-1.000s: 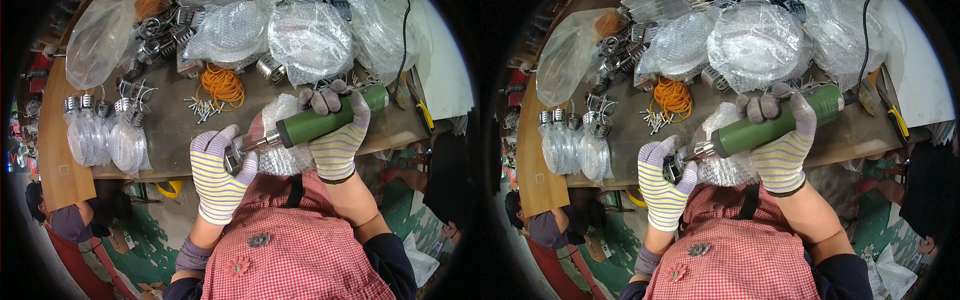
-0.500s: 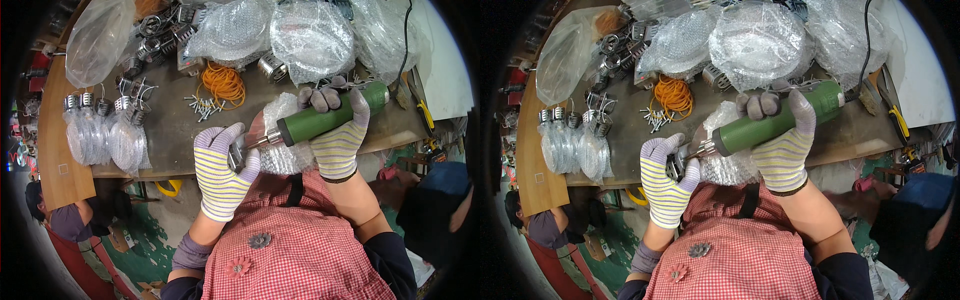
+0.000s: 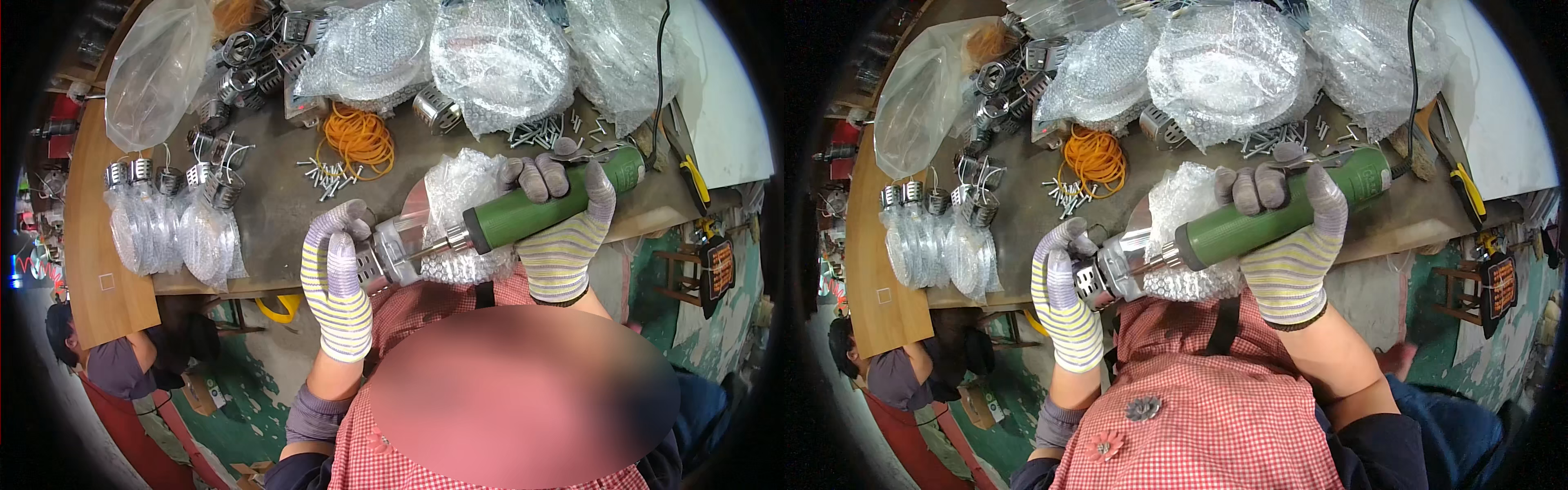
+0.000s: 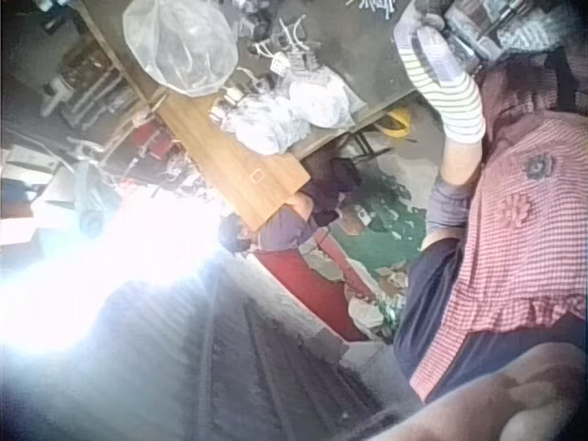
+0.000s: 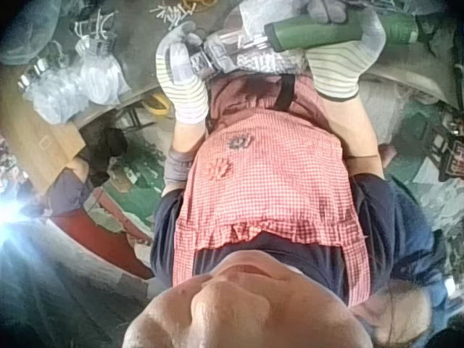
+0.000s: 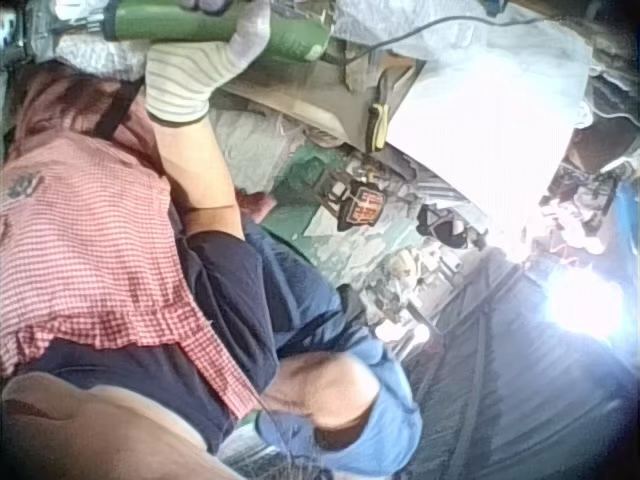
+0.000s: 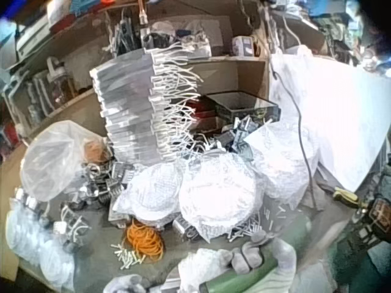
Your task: Assembling small metal components, likely light fixtures, using an electric screwdriver in a workshop setting.
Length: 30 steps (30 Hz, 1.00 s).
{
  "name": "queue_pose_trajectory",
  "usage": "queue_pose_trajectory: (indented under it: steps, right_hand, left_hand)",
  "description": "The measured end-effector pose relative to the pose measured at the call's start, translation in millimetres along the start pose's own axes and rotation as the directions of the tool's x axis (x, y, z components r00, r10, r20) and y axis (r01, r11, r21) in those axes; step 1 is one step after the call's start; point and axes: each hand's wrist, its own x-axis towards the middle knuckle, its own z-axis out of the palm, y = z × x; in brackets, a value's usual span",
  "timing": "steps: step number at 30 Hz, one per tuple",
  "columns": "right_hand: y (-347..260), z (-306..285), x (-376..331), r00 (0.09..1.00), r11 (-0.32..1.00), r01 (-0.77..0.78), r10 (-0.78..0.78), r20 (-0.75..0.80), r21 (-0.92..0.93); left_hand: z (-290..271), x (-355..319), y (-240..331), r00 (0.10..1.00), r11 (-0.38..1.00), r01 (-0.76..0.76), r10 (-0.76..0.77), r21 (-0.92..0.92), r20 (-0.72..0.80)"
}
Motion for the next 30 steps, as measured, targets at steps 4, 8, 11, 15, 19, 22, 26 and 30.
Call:
queue_pose_trajectory:
  steps: [4,8,11,15,19,22,26,30]
  right_hand:
    - [0.9,-0.1,0.6,1.000,1.000,0.011,-0.011,0.009,-0.003]
    - [2.5,1.5,-0.1,1.000,0.999,0.006,-0.005,-0.011,0.042]
    - [2.4,-1.7,1.0,1.000,1.000,0.000,0.000,0.012,0.011]
    - [4.2,2.9,-0.3,1.000,1.000,0.001,-0.001,0.002,-0.001]
    - [5.3,3.9,0.2,1.000,1.000,-0.003,0.003,-0.005,-0.009]
    - [6.2,3.1,1.4,1.000,1.000,-0.005,0.005,0.007,-0.028]
    - [5.8,-1.2,2.6,0.998,0.998,-0.007,0.010,0.055,-0.055]
    - [3.1,2.9,1.4,0.999,0.999,-0.028,0.030,0.030,-0.034]
  left_hand:
    - [2.9,-0.1,3.0,1.000,1.000,-0.007,0.007,0.005,0.008]
    - [1.4,3.8,-0.5,0.993,0.987,-0.115,0.112,0.111,0.040]
    - [-0.8,6.1,-2.2,0.987,0.972,-0.158,0.148,0.175,0.069]
    - [-1.8,8.3,-3.0,0.978,0.953,-0.202,0.183,0.224,0.102]
    - [-0.6,8.3,-4.8,0.983,0.966,-0.180,0.167,0.184,0.082]
    - [-1.6,9.0,-4.4,0.976,0.952,-0.212,0.195,0.220,0.098]
    - [0.5,7.9,-1.9,0.985,0.968,-0.166,0.154,0.187,0.081]
    - [-12.0,9.5,-9.2,0.927,0.902,-0.366,0.334,0.227,0.170]
